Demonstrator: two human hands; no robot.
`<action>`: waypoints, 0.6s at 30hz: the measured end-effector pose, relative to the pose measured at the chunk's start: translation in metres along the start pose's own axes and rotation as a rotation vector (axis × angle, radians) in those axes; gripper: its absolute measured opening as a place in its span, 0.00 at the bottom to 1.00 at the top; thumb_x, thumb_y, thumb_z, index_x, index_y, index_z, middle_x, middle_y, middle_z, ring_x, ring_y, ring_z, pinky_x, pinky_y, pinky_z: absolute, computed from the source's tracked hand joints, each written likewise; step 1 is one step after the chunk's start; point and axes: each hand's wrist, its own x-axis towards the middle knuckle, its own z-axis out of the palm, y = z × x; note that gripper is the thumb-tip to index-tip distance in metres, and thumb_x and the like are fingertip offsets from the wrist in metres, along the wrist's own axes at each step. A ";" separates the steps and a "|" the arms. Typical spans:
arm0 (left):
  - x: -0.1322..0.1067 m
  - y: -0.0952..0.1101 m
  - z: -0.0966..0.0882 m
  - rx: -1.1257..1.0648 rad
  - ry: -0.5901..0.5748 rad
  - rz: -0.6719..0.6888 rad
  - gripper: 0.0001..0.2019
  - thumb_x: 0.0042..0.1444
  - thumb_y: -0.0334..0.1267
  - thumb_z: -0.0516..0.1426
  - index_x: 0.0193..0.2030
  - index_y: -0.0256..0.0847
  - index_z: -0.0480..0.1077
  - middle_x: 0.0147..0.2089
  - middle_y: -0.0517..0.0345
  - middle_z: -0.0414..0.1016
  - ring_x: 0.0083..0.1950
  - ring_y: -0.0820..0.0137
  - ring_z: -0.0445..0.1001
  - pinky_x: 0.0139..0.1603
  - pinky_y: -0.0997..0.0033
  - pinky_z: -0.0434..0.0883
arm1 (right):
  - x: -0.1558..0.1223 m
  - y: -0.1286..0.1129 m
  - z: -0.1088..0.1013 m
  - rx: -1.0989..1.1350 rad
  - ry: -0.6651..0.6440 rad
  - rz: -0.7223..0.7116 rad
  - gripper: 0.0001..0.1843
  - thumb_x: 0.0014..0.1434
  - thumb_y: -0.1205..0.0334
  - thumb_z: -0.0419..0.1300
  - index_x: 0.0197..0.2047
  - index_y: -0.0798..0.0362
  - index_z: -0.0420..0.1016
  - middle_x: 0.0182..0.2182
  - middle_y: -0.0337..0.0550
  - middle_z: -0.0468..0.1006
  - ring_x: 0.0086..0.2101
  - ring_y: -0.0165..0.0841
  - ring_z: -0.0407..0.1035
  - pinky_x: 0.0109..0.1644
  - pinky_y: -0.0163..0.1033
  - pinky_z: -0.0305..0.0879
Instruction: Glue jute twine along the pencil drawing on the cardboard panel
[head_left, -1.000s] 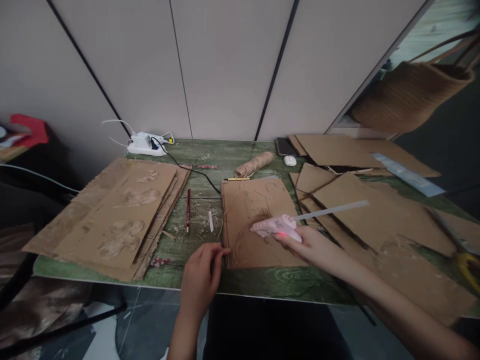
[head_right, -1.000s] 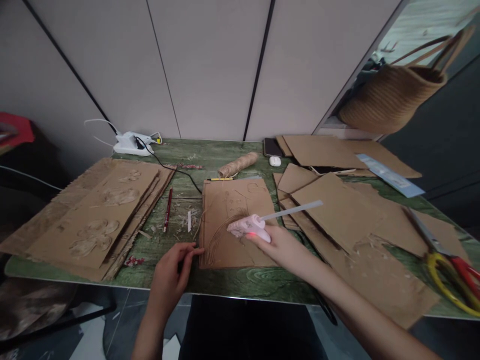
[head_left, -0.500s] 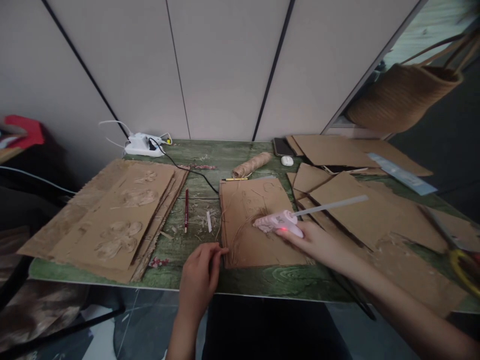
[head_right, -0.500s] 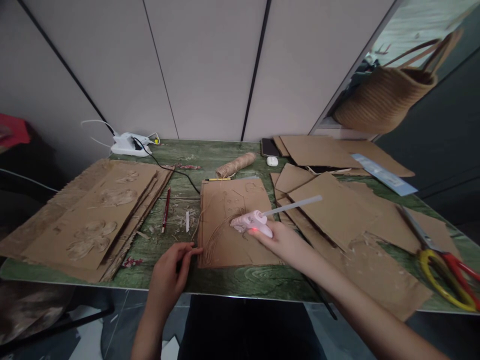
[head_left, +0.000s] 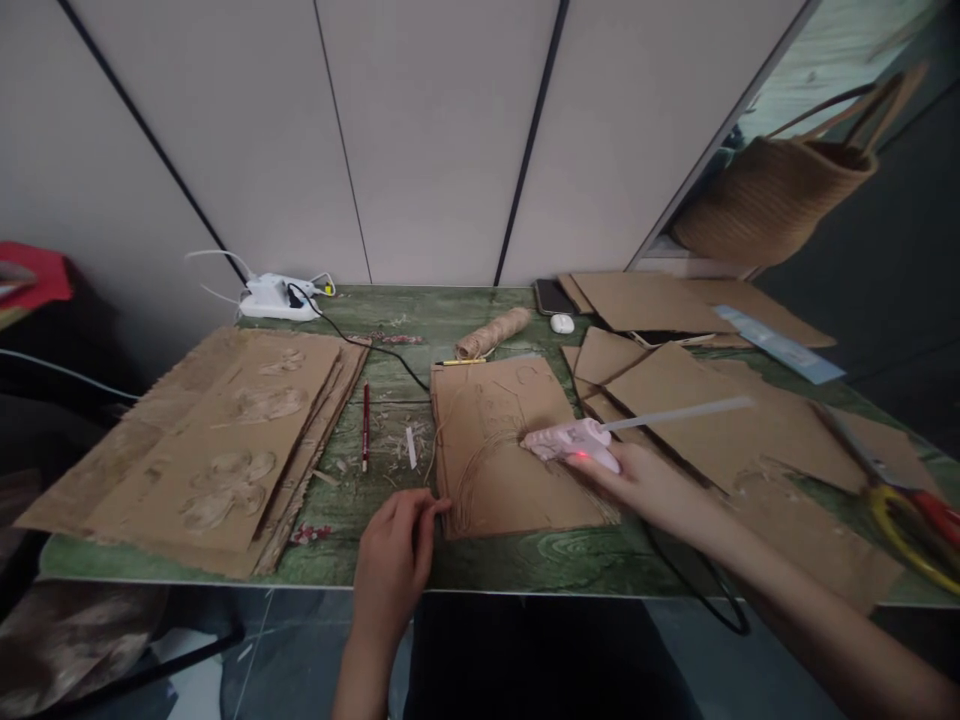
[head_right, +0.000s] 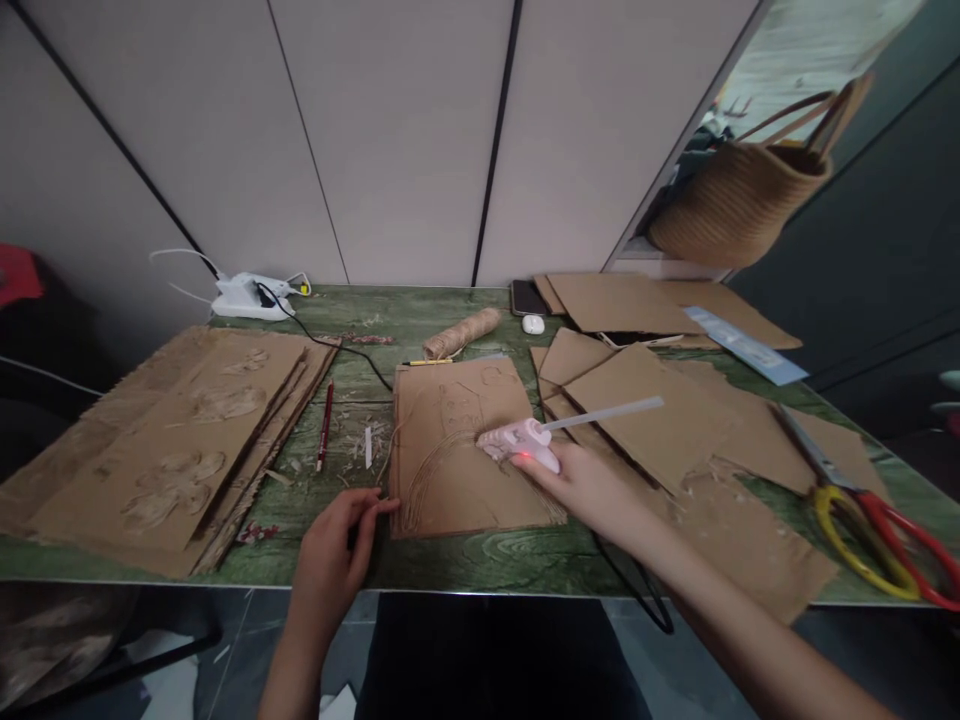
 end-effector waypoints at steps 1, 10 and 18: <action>0.000 0.000 0.000 0.000 -0.003 -0.002 0.05 0.69 0.35 0.50 0.45 0.45 0.66 0.43 0.55 0.81 0.46 0.65 0.80 0.46 0.65 0.74 | -0.001 0.001 0.000 -0.022 0.008 0.005 0.29 0.61 0.34 0.50 0.21 0.50 0.66 0.19 0.42 0.68 0.23 0.35 0.63 0.26 0.38 0.52; 0.000 -0.001 0.000 0.004 -0.006 -0.001 0.05 0.69 0.35 0.50 0.45 0.45 0.67 0.43 0.55 0.81 0.47 0.64 0.80 0.47 0.65 0.74 | -0.005 -0.005 -0.005 -0.079 0.021 -0.002 0.30 0.62 0.35 0.50 0.26 0.51 0.73 0.24 0.48 0.78 0.26 0.39 0.70 0.29 0.40 0.59; 0.000 -0.002 0.001 0.023 0.006 0.018 0.04 0.69 0.35 0.50 0.46 0.45 0.66 0.43 0.56 0.81 0.48 0.64 0.80 0.48 0.65 0.74 | -0.010 0.002 -0.003 -0.223 0.028 0.021 0.35 0.63 0.31 0.45 0.25 0.51 0.73 0.20 0.47 0.74 0.23 0.39 0.68 0.26 0.39 0.52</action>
